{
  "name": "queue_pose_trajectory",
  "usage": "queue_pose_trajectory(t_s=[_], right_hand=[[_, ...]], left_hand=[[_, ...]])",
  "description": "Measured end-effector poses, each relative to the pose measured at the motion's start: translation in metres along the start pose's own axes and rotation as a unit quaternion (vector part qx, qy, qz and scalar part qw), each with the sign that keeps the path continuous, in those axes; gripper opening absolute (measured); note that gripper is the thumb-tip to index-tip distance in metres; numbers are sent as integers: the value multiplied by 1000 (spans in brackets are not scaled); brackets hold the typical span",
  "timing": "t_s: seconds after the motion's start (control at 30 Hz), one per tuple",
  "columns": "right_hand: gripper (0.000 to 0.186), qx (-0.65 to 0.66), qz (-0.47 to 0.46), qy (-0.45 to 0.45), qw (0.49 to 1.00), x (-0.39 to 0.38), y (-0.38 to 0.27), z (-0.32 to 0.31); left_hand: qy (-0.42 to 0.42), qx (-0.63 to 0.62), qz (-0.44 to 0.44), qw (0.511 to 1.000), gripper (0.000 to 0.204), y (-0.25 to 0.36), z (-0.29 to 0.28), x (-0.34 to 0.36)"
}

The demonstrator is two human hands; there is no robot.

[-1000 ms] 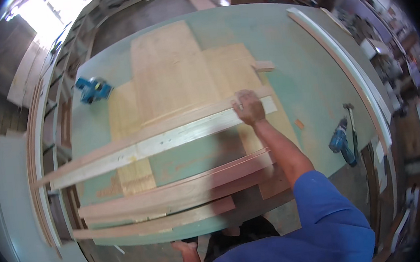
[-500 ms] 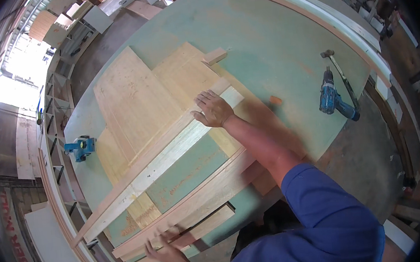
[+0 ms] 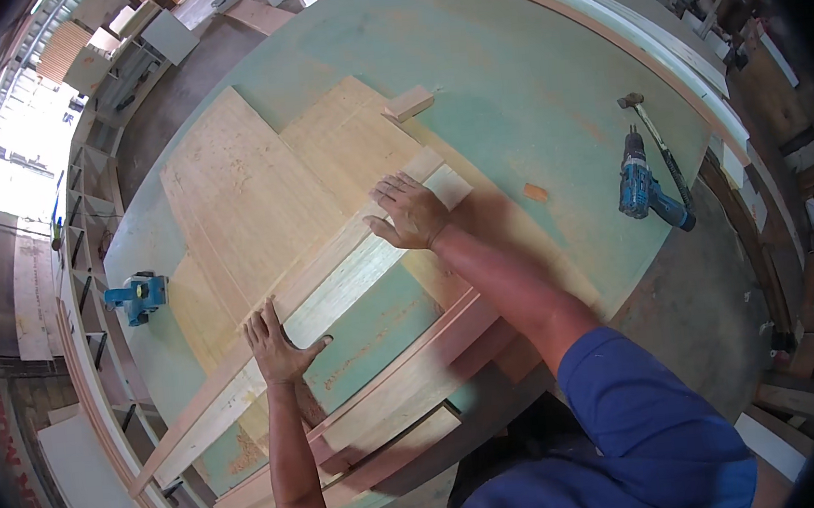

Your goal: The person uses a square and a pencil to mark a piece of wood on a workbench, then moves several long boards to different positions in the workshop, and eventually picks up a sander from the floor.

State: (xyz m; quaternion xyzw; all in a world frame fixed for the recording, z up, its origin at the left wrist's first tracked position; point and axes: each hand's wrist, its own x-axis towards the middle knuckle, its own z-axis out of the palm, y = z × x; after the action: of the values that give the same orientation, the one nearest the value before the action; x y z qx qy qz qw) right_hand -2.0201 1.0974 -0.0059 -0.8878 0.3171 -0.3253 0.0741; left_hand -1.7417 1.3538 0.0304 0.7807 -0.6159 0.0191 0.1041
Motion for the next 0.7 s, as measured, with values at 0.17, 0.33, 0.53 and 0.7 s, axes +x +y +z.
queue_pose_trajectory(t_s=[0.17, 0.33, 0.53, 0.7], right_hand=[[54, 5, -4, 23, 1000, 1, 3, 3], [52, 34, -5, 17, 999, 5, -2, 2], [53, 18, -12, 21, 1000, 5, 1, 5], [54, 10, -12, 25, 1000, 5, 3, 8]], left_hand=[[56, -4, 35, 998, 128, -5, 4, 4], [49, -3, 22, 999, 128, -8, 6, 2], [42, 6, 20, 999, 127, -12, 7, 2], [43, 1, 25, 999, 127, -13, 8, 5]])
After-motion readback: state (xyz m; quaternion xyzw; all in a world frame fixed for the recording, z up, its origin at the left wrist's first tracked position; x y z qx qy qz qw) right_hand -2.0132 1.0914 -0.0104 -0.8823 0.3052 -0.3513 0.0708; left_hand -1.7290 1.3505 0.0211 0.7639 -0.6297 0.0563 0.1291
